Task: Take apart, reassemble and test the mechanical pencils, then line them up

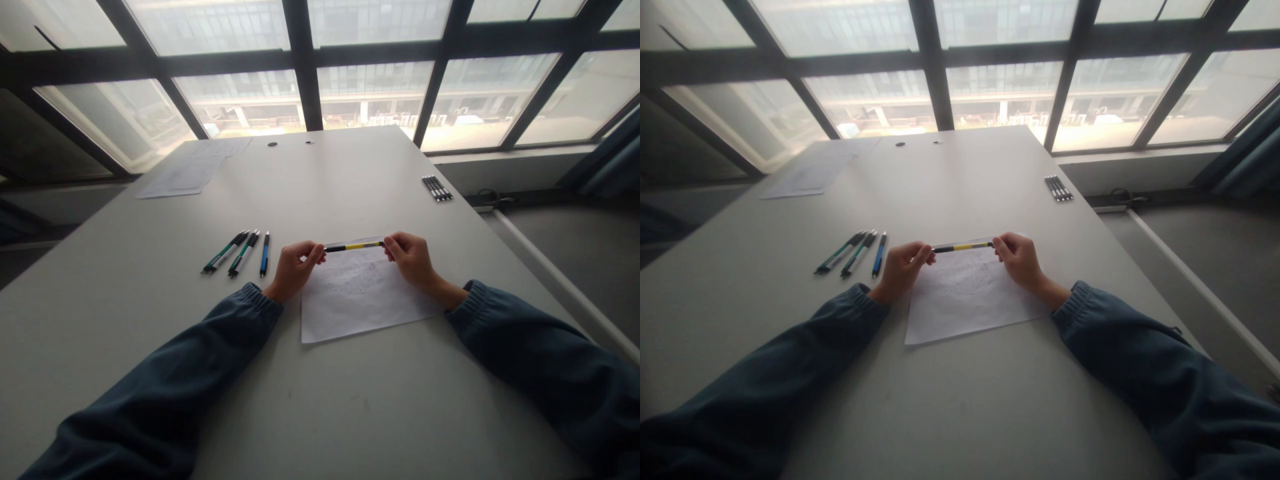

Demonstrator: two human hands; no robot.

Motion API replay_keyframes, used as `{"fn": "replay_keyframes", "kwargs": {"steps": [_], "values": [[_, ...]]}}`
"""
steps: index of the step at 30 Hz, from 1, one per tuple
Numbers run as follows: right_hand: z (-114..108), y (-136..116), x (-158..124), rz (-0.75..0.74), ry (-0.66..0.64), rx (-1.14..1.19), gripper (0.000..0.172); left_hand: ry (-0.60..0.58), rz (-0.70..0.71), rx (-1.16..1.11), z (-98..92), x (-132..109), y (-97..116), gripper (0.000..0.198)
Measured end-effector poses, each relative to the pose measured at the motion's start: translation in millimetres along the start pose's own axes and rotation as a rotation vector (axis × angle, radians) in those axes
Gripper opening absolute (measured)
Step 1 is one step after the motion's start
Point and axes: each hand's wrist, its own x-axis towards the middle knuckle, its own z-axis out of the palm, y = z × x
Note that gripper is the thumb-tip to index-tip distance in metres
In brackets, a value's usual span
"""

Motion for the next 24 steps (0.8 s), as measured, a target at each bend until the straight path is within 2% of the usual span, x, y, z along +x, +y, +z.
{"fn": "replay_keyframes", "kwargs": {"steps": [15,24], "values": [[-0.3,1.1,0.1,-0.014,-0.01,0.013,0.04,-0.007,-0.009,0.0,0.0,-0.1,-1.6,0.044],[0.2,0.8,-0.3,0.0,-0.009,-0.001,0.044,-0.014,-0.006,0.017,-0.5,-0.8,-3.6,0.045]]}}
